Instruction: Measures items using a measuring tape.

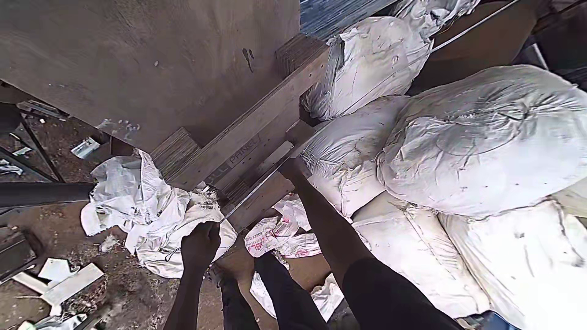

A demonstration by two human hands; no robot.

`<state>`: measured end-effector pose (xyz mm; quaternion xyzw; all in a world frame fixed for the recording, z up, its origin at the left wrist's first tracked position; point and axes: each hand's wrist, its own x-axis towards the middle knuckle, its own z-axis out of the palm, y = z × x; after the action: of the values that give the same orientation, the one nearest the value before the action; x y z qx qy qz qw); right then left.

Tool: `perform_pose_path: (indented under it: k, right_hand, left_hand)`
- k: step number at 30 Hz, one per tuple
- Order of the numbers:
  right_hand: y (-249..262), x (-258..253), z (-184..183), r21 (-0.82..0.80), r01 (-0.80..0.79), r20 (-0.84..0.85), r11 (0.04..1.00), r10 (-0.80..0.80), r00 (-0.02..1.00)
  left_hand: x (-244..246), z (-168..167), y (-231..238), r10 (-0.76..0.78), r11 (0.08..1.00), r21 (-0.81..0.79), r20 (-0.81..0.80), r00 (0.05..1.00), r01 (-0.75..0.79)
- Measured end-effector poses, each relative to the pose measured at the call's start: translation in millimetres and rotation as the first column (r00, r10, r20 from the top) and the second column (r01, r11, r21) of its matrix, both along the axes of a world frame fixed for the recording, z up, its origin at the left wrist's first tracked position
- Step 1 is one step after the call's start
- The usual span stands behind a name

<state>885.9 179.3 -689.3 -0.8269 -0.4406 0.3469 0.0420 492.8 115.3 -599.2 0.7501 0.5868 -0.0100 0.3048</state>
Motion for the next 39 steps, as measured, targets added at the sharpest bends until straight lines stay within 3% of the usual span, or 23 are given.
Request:
perform_pose_path:
  k: [7,13,18,23,28,34,39]
  right_hand:
    - [-21,10,-37,0.228,-0.055,-0.025,0.972,0.062,0.998]
    - [-33,7,-42,0.045,-0.111,0.075,0.993,0.107,0.991]
    - [-37,13,-31,0.165,0.113,0.051,0.980,-0.122,0.991]
    - [-13,14,-16,0.134,-0.109,0.023,0.985,0.107,0.994]
    - [-6,18,-14,0.042,-0.145,0.002,0.989,0.145,0.989]
    - [-26,24,-36,0.253,0.005,-0.113,0.967,0.025,0.993]
    - [-49,17,-75,0.536,0.187,-0.250,0.823,-0.057,0.967]
  left_hand:
    - [-10,19,-28,0.003,0.995,-0.097,0.120,0.993,0.008]
    - [-10,24,-58,-0.039,0.984,-0.169,0.065,0.997,0.049]
    - [-11,34,-67,-0.073,0.965,-0.247,0.065,0.995,0.087]
    - [-12,45,-73,-0.066,0.948,-0.303,0.123,0.990,0.101]
    - [-15,48,-78,-0.023,0.923,-0.378,0.142,0.990,0.076]
    - [-21,41,-90,-0.015,0.920,-0.384,0.160,0.987,0.076]
    - [-24,31,-103,-0.041,0.914,-0.393,0.165,0.985,0.104]
